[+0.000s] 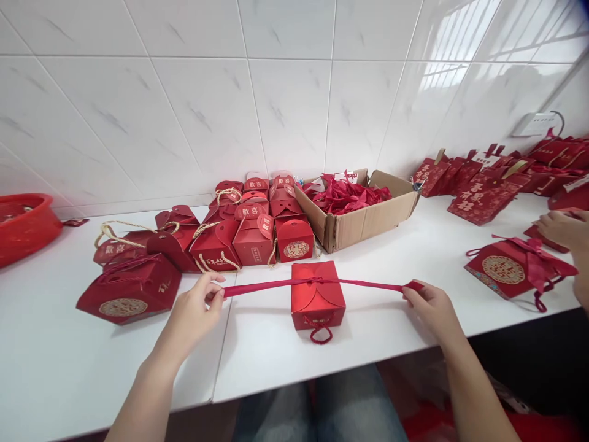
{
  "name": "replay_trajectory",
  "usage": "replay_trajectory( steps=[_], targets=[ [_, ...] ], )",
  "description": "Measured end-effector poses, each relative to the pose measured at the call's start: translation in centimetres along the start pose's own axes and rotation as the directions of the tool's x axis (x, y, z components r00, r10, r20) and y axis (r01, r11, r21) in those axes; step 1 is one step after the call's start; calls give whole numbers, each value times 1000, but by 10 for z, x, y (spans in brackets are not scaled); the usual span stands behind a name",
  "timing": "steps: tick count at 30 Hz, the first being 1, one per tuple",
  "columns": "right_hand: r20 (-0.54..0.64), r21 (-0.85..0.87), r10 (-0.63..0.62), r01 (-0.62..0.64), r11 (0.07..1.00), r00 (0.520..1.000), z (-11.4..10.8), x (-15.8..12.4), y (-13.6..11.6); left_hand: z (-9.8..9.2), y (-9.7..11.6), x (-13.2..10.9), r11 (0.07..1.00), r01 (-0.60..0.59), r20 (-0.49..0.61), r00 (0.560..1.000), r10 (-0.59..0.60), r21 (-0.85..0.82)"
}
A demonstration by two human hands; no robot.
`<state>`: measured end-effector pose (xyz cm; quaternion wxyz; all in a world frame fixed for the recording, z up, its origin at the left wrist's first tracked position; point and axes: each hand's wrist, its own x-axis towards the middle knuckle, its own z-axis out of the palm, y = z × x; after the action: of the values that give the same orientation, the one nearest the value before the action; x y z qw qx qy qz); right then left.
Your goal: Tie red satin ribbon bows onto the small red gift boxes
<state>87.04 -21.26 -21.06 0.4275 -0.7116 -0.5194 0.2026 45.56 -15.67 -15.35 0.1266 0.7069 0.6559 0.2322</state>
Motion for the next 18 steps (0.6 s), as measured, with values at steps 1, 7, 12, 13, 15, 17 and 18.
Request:
replay_trajectory(
  steps=[1, 7, 12, 13, 15, 17, 18],
  targets=[
    [-22, 0, 18, -18, 1000, 1000, 1, -1, 4, 3, -3, 1, 1000, 7, -1, 1000, -7, 2],
    [-78, 80, 116, -110, 991, 990, 1, -8, 16, 15, -12, 4, 1000, 24, -12, 1000, -24, -12],
    [-143, 162, 157, -134, 978, 977, 0, -9, 21, 16, -8, 2, 998, 66, -68, 995, -67, -15],
    [-165, 179, 168, -138, 974, 972, 0, -9, 22, 16, -7, 1, 997, 77, -83, 993, -79, -21],
    [-194, 192, 185, -148, 970, 963, -2, -7, 24, 15, -5, 1, 994, 98, -108, 989, -102, -40],
    [-124, 149, 170, -151, 977, 978, -6, -6, 24, 15, -3, 1, 992, 117, -110, 986, -122, -53],
    [-34, 109, 150, -145, 983, 988, -9, -6, 23, 15, -1, 0, 991, 119, -116, 985, -126, -64]
  ],
)
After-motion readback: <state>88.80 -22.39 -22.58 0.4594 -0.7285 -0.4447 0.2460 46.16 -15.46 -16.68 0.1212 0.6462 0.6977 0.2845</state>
